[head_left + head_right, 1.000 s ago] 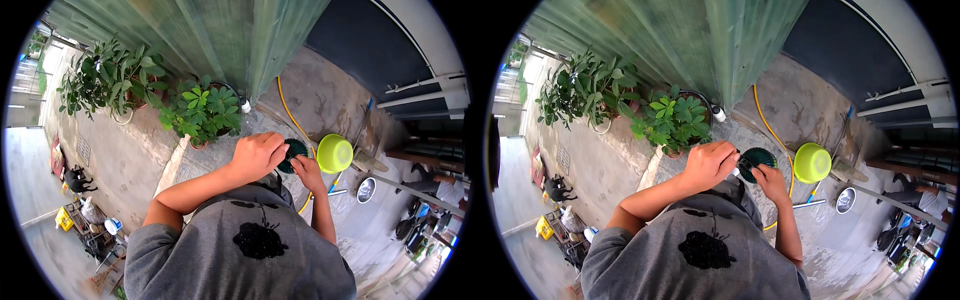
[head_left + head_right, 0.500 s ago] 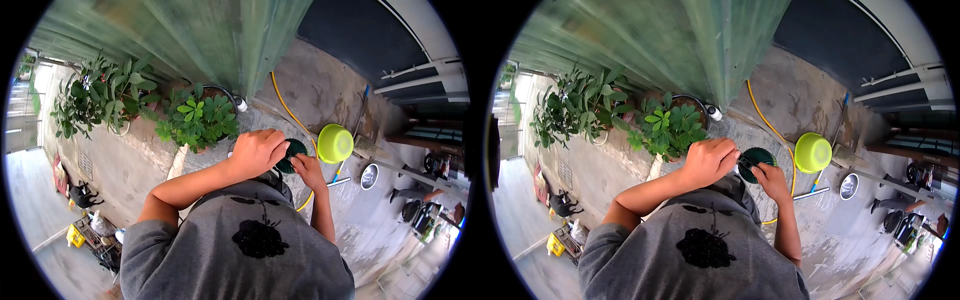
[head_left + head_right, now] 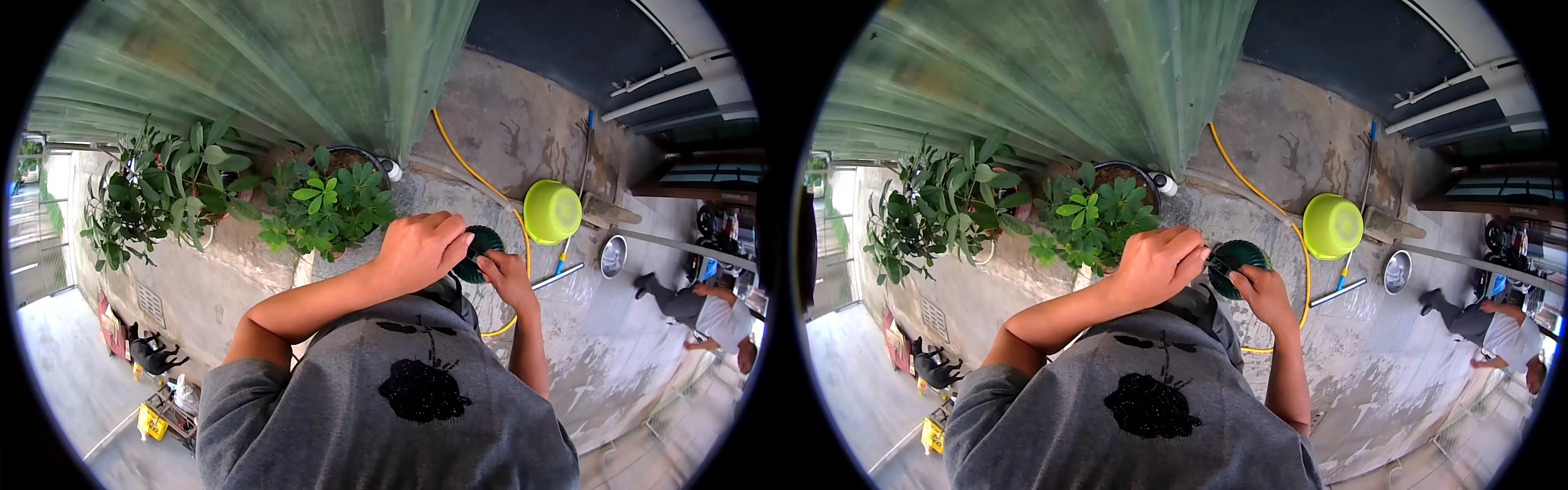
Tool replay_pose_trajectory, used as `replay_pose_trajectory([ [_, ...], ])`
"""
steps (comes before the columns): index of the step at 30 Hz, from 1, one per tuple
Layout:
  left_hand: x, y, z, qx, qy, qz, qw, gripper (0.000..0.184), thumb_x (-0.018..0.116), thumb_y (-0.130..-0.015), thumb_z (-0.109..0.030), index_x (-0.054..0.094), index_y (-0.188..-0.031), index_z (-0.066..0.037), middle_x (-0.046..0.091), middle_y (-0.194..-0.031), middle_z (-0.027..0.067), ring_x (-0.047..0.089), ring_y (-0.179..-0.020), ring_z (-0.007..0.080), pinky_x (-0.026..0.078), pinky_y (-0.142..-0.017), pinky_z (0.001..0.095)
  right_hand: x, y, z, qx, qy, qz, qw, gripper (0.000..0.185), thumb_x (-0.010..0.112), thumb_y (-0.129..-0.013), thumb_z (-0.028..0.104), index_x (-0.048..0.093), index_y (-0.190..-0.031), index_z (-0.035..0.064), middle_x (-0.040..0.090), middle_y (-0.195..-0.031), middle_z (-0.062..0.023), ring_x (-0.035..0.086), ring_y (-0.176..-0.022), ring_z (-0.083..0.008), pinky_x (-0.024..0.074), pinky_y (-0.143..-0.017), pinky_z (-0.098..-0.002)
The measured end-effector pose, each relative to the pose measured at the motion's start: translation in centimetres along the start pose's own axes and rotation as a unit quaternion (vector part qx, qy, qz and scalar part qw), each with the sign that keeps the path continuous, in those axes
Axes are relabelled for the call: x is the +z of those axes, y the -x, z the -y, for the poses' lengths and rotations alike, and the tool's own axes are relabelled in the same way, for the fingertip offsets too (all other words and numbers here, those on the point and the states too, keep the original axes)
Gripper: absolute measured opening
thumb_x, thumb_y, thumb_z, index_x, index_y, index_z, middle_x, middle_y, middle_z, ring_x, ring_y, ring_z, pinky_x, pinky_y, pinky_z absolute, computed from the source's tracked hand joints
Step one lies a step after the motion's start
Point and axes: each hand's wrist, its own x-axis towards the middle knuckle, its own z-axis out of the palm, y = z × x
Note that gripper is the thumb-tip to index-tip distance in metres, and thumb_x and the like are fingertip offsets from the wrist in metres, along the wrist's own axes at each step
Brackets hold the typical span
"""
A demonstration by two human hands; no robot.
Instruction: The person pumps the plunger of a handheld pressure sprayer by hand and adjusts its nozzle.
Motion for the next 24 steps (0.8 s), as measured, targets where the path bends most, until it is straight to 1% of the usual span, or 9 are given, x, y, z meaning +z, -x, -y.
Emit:
replay_pose_trajectory([
  [9,-1.7,1.1,0.8,-0.017,-0.003,-0.013,1.0,0.012,0.065,-0.091,-0.013,0.06,-0.084,-0.004,0.063,-0.074,0.0116,0.063,-0.061,0.0329,0.048,-0.053,0.0415,1.6,-1.0,1.2,-0.032,0.016,-0.009,0.999,0.038,0.064,-0.096,0.031,0.057,-0.073,0.0012,0.052,-0.059,-0.019,0.054,-0.055,-0.0397,0.0412,-0.053,-0.0442],
  [16,-2.2,1.1,0.9,-0.01,0.013,-0.014,1.0,0.012,0.066,-0.09,-0.011,0.06,-0.083,-0.003,0.062,-0.073,0.012,0.063,-0.061,0.0332,0.048,-0.053,0.0409,2.1,-0.7,1.8,-0.016,-0.001,-0.003,1.0,0.039,0.063,-0.096,0.032,0.057,-0.074,0.0011,0.053,-0.06,-0.0193,0.055,-0.057,-0.0405,0.0419,-0.054,-0.0449],
  [24,-1.2,1.1,0.7,-0.007,0.024,0.03,0.999,0.011,0.066,-0.09,-0.011,0.06,-0.083,-0.004,0.061,-0.073,0.012,0.063,-0.063,0.0334,0.048,-0.055,0.0412,1.9,1.3,0.9,0.021,0.025,-0.025,0.999,0.037,0.064,-0.096,0.033,0.06,-0.076,0.0016,0.058,-0.064,-0.0198,0.059,-0.062,-0.0412,0.0438,-0.056,-0.0461],
])
